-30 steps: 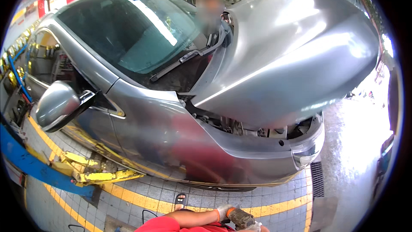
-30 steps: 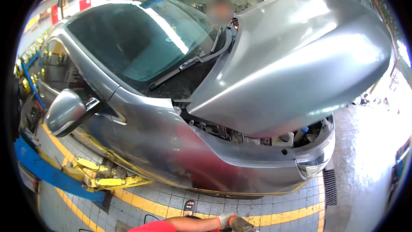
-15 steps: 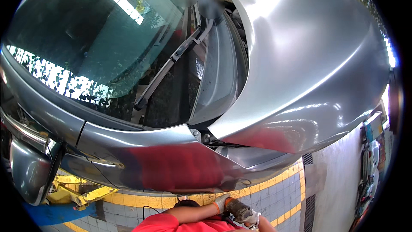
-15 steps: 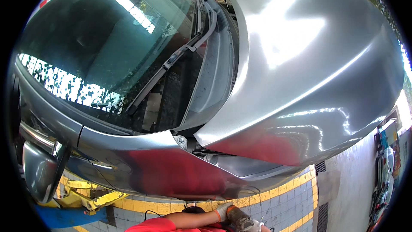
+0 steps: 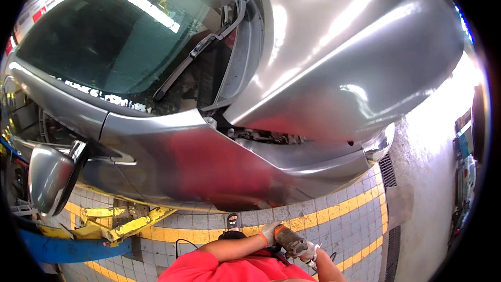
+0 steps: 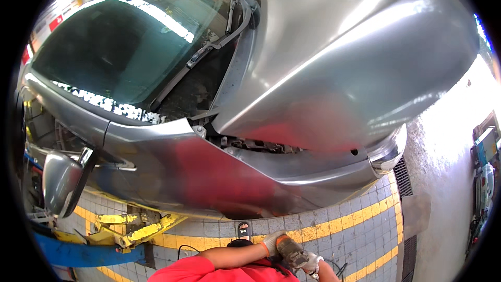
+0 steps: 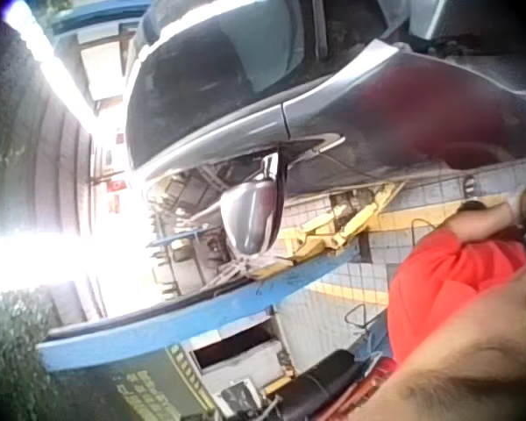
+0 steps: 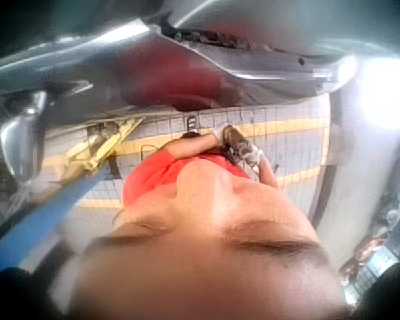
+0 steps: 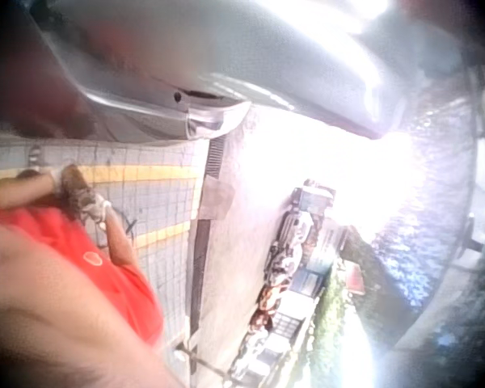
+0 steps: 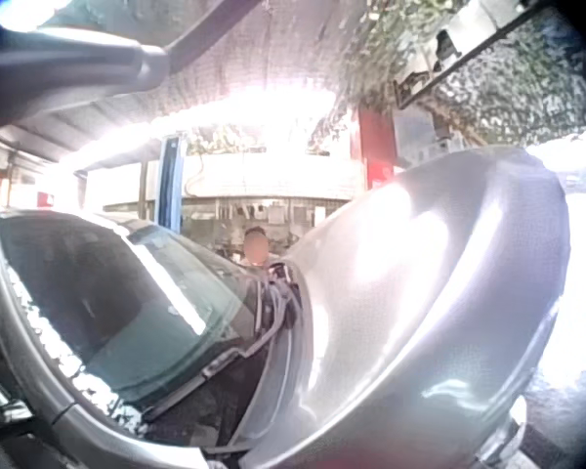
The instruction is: The person uses a pneumatic impact wrench to remove the lug nuts from a car tire, then removes the tire and places it on the floor. The person then removes the brake caliper from the brake rotor.
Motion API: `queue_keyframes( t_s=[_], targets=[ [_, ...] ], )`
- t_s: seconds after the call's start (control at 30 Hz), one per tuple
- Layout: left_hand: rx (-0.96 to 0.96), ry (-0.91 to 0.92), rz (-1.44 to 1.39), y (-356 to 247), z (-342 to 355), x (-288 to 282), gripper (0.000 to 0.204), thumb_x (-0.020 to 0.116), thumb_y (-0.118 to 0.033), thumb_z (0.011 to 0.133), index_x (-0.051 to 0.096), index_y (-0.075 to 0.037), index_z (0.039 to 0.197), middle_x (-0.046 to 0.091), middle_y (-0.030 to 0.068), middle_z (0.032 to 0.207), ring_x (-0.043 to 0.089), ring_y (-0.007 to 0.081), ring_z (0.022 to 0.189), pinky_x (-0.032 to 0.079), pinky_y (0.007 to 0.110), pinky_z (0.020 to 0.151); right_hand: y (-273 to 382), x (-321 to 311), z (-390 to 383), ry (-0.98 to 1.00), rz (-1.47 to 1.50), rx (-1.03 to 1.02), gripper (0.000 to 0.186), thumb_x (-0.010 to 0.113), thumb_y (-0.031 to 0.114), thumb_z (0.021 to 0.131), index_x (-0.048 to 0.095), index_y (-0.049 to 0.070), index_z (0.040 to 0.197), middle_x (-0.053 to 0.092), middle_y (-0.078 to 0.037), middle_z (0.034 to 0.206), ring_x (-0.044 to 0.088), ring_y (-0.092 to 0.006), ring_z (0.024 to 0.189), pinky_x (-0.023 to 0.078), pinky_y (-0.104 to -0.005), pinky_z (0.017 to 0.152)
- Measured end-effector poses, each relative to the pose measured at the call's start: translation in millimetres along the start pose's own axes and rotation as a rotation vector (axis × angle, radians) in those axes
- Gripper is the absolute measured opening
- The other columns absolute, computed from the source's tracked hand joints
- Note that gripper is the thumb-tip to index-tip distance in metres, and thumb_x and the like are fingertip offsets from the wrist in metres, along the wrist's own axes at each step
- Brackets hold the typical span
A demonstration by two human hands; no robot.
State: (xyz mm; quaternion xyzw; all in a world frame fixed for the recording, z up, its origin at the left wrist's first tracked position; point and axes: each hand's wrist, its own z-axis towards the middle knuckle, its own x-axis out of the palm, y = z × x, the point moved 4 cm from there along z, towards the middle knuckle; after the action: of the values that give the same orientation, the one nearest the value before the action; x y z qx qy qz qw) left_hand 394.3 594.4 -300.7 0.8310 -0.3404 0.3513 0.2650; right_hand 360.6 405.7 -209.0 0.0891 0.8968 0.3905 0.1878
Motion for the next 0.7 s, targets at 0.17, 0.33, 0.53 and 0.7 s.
queue_keyframes(
  t_s=[0.17,0.33,0.53,0.7],
  targets=[
    [0.107,-0.042,0.435,8,28,-47,0.046,0.044,-0.049,0.106,0.063,-0.011,0.124,0.071,0.0106,0.123,0.060,0.0291,0.125,0.041,0.049,0.115,49,-19,-29,-0.069,0.119,-0.006,0.050,0.076,0.016,0.094,0.064,0.007,0.142,0.067,-0.009,0.143,0.064,-0.0187,0.127,0.049,-0.0325,0.111],
    [0.078,-0.266,0.223,66,-41,27,0.044,0.049,-0.047,0.105,0.062,-0.009,0.124,0.070,0.0152,0.124,0.064,0.0316,0.121,0.047,0.051,0.110,-5,21,-61,-0.099,0.465,0.084,0.058,0.081,0.013,0.089,0.061,0.002,0.142,0.069,-0.011,0.138,0.067,-0.0170,0.121,0.054,-0.0345,0.107],
    [0.401,-0.528,0.415,86,-34,-6,0.043,0.064,-0.044,0.099,0.060,-0.009,0.123,0.070,0.0150,0.119,0.069,0.0328,0.109,0.055,0.051,0.098,-97,73,-34,-0.191,0.434,-0.120,0.048,0.067,0.023,0.099,0.060,0.004,0.142,0.067,-0.010,0.142,0.065,-0.0215,0.127,0.051,-0.0373,0.111],
    [0.384,-0.577,0.294,100,-16,-53,0.034,0.064,-0.042,0.101,0.059,-0.012,0.115,0.069,0.0133,0.109,0.069,0.0314,0.103,0.057,0.050,0.093,-84,91,-37,-0.134,0.018,-0.197,0.045,0.049,0.030,0.108,0.059,0.007,0.145,0.060,-0.008,0.152,0.057,-0.0246,0.139,0.038,-0.0390,0.124]
  ],
)
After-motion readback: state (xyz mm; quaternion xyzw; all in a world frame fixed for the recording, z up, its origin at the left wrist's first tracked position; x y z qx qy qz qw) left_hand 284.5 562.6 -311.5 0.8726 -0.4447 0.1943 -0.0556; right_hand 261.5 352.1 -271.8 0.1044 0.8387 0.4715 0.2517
